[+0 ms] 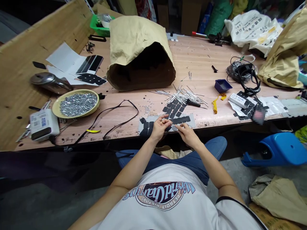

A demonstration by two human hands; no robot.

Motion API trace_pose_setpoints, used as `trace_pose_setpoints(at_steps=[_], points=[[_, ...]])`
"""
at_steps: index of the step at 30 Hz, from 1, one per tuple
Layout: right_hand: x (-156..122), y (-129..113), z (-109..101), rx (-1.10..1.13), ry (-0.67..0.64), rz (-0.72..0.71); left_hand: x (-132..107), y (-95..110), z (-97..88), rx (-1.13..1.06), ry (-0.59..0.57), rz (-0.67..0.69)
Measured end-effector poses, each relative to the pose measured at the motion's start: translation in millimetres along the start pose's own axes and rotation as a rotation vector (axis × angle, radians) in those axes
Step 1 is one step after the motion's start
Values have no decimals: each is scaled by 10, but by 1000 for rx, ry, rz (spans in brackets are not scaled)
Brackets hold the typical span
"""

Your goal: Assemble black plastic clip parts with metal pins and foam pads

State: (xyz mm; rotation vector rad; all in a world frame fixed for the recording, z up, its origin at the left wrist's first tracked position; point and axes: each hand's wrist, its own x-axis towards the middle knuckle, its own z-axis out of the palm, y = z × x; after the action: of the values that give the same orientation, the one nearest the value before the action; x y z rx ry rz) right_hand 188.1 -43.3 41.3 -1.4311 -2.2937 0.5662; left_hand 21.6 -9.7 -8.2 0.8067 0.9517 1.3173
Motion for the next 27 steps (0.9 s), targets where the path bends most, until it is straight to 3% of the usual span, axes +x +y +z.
trace_pose_setpoints(at_steps=[4, 6, 10, 14, 18, 22, 27], points=[[-56, 82, -31, -266, 33, 367, 25, -36, 0, 173, 54, -7], [-31, 43, -1, -357, -19, 479, 36, -26, -5, 237, 94, 33], [39, -89, 69, -338, -160, 363, 58, 47, -51, 287, 141, 97], [83, -136, 63, -387, -94, 518, 67, 123, -105, 313, 216, 143], [109, -156, 77, -286, -196, 367, 65, 160, -127, 337, 236, 144], [119, -109, 75, -341, -32, 581, 71, 187, -160, 362, 274, 185], [121, -40, 99, -210, -129, 398, 69, 203, -181, 377, 286, 190]])
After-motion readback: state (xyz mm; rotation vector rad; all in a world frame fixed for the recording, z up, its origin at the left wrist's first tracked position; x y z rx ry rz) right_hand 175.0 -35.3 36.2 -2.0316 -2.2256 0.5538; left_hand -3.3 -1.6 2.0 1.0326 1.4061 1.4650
